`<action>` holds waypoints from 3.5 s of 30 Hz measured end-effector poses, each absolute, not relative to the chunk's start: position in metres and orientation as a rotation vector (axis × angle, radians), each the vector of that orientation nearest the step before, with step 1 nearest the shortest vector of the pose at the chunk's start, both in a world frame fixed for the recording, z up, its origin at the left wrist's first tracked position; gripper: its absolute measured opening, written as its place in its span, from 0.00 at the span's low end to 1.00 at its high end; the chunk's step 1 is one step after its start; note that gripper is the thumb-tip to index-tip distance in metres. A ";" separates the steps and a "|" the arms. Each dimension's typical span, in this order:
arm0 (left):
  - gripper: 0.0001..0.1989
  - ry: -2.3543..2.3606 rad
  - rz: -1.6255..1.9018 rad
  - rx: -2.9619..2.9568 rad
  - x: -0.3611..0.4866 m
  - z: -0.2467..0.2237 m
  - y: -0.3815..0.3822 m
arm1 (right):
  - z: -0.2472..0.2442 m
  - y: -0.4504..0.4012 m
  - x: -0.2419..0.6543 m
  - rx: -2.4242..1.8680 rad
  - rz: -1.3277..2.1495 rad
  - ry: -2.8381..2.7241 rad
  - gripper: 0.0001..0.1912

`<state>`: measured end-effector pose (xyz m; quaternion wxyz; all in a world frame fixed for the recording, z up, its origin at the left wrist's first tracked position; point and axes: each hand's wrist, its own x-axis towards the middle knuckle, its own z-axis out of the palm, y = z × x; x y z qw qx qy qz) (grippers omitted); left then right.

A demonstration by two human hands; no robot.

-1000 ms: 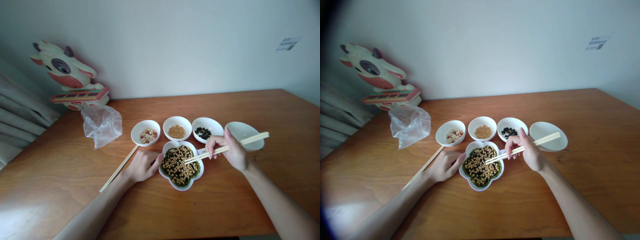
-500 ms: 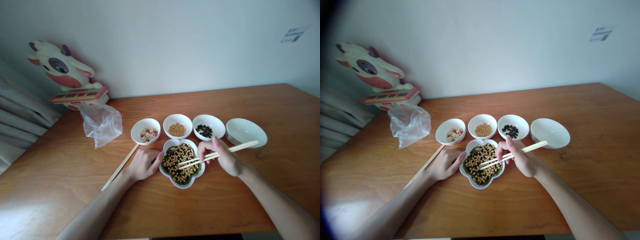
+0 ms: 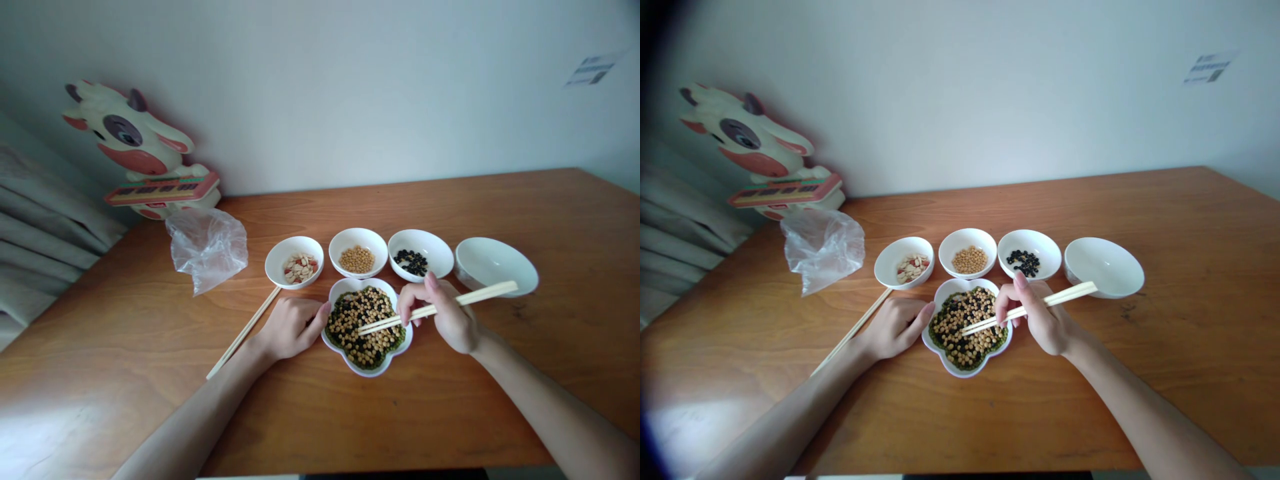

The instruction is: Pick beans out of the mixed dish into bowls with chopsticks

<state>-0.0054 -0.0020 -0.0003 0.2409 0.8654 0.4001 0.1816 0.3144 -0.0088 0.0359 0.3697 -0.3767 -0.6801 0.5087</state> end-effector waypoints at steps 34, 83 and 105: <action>0.25 1.080 0.507 2.360 -0.005 -0.003 -0.001 | 0.042 0.002 0.347 -0.924 1.274 -1.776 0.46; 0.26 1.101 0.495 2.397 -0.007 -0.001 -0.002 | 0.036 0.002 0.341 -1.029 1.250 -1.784 0.46; 0.25 1.117 0.462 2.354 -0.006 0.000 -0.001 | 0.037 0.001 0.338 -1.037 1.210 -1.775 0.46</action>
